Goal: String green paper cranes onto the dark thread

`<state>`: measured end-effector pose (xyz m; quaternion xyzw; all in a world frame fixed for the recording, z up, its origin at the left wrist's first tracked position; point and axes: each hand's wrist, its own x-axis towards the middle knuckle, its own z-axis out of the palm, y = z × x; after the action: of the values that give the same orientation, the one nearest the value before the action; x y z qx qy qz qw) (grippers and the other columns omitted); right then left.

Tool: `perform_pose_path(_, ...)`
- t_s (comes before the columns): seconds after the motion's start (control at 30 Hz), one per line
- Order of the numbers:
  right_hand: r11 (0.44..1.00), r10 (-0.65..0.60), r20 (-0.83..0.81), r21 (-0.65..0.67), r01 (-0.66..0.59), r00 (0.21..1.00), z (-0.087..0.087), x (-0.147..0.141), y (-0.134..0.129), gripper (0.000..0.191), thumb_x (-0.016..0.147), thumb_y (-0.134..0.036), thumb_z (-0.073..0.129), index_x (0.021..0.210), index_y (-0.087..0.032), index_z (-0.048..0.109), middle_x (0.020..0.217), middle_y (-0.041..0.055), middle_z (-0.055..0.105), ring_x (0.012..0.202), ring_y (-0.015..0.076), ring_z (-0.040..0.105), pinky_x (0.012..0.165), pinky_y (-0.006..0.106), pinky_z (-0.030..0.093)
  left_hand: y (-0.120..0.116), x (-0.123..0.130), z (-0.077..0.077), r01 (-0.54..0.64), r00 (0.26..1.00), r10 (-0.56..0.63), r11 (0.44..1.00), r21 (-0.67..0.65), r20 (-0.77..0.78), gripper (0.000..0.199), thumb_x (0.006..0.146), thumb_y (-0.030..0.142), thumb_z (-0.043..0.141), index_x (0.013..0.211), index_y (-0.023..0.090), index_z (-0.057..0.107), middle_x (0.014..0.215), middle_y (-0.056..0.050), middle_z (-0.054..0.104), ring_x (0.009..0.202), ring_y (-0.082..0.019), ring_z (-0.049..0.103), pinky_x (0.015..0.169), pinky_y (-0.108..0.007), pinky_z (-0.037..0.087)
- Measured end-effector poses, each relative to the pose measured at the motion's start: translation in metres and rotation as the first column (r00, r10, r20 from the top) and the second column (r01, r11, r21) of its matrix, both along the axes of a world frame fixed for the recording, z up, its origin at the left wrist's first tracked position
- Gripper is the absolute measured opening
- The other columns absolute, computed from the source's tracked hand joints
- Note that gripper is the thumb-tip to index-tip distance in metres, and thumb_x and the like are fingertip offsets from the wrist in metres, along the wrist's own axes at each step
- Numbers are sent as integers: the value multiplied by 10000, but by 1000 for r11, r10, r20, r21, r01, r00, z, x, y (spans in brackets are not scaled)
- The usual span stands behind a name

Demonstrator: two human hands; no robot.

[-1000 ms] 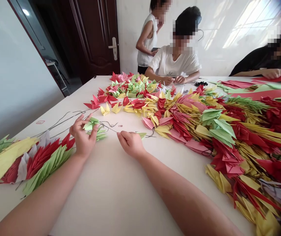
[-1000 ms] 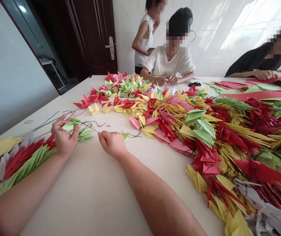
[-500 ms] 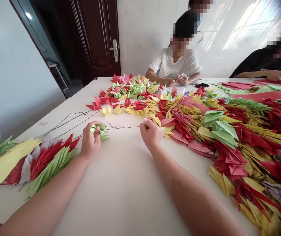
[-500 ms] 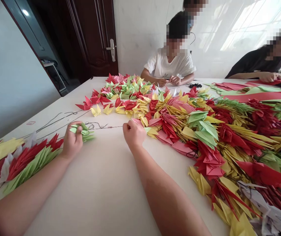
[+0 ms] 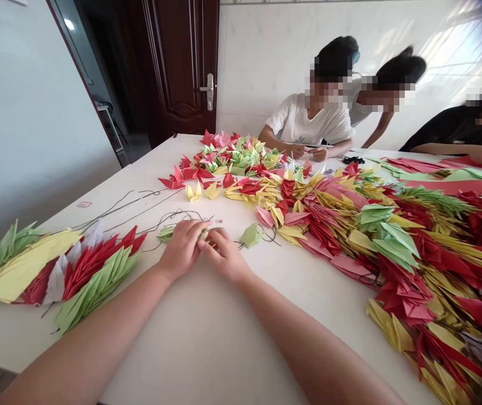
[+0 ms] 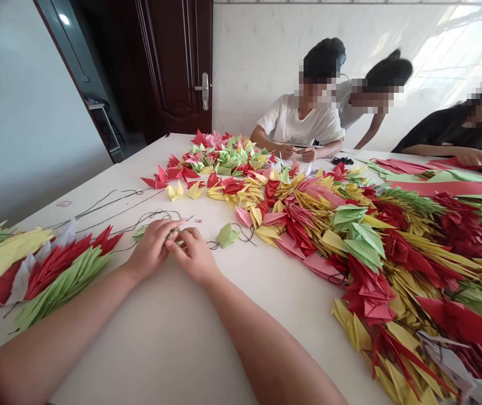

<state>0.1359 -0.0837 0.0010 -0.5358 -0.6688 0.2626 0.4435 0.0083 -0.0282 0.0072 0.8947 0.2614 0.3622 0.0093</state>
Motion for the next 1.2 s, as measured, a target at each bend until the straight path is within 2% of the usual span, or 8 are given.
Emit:
perform_pose_path(0.1,982,18,-163,-182,-48,986,-4,5,7,290,790,-415,390,689,-172,513,648,-14,509,605,100,468,591,232,379,-1,-1,5,103,991,-98,994,44,-96,375,806,170,392,1179,198,424,1061,-75,552,1008,-203,475,931,-403,332)
perform_pose_path(0.2,968,-28,-265,-248,-40,964,-6,12,11,233,754,-356,421,634,-169,493,576,-32,497,560,90,449,562,217,352,1,-8,11,82,996,-81,996,32,-27,463,754,247,467,1208,189,391,1142,-88,510,1084,-226,435,958,-406,315)
perform_pose_path(0.37,955,-105,-413,-295,-24,905,-6,19,15,195,708,-320,420,621,-167,502,584,-23,533,543,88,457,530,207,337,19,-25,10,-221,929,241,970,-100,281,346,790,354,433,1101,208,476,1116,-73,531,1085,-224,450,945,-396,334)
perform_pose_path(0.47,953,-107,-486,-297,-49,867,-4,22,16,182,689,-308,425,607,-165,501,577,-20,529,542,86,461,529,204,344,30,-27,1,-293,919,364,887,-356,151,319,778,410,455,1011,206,530,1055,-65,581,1018,-226,506,862,-380,403)
perform_pose_path(0.57,962,-90,-561,-261,-73,823,-2,23,17,171,681,-307,436,599,-168,493,569,-23,514,545,83,472,556,207,374,32,-21,-6,-263,960,277,855,-447,-34,334,754,457,480,940,192,567,970,-68,618,910,-224,559,762,-346,450)
perform_pose_path(0.77,951,-217,-579,-308,36,786,-1,28,21,190,705,-366,442,636,-193,472,499,-50,466,371,58,337,415,200,291,18,-5,-4,-126,990,90,911,-393,-107,314,821,450,382,835,207,580,855,-54,634,839,-210,564,737,-323,440)
perform_pose_path(0.9,957,-198,-602,-290,20,774,4,32,21,184,725,-356,434,674,-193,502,575,-32,545,360,42,241,425,202,273,17,-4,-3,-174,984,137,895,-412,-117,365,845,460,321,740,205,560,732,-40,608,763,-202,555,695,-315,430)
perform_pose_path(1.2,936,-102,-483,-342,-80,870,7,30,16,207,745,-332,434,687,-168,546,573,-33,514,433,49,286,458,197,243,16,-5,-2,-142,990,133,886,-442,-52,439,868,461,235,722,198,555,714,-33,602,736,-189,550,699,-306,425)
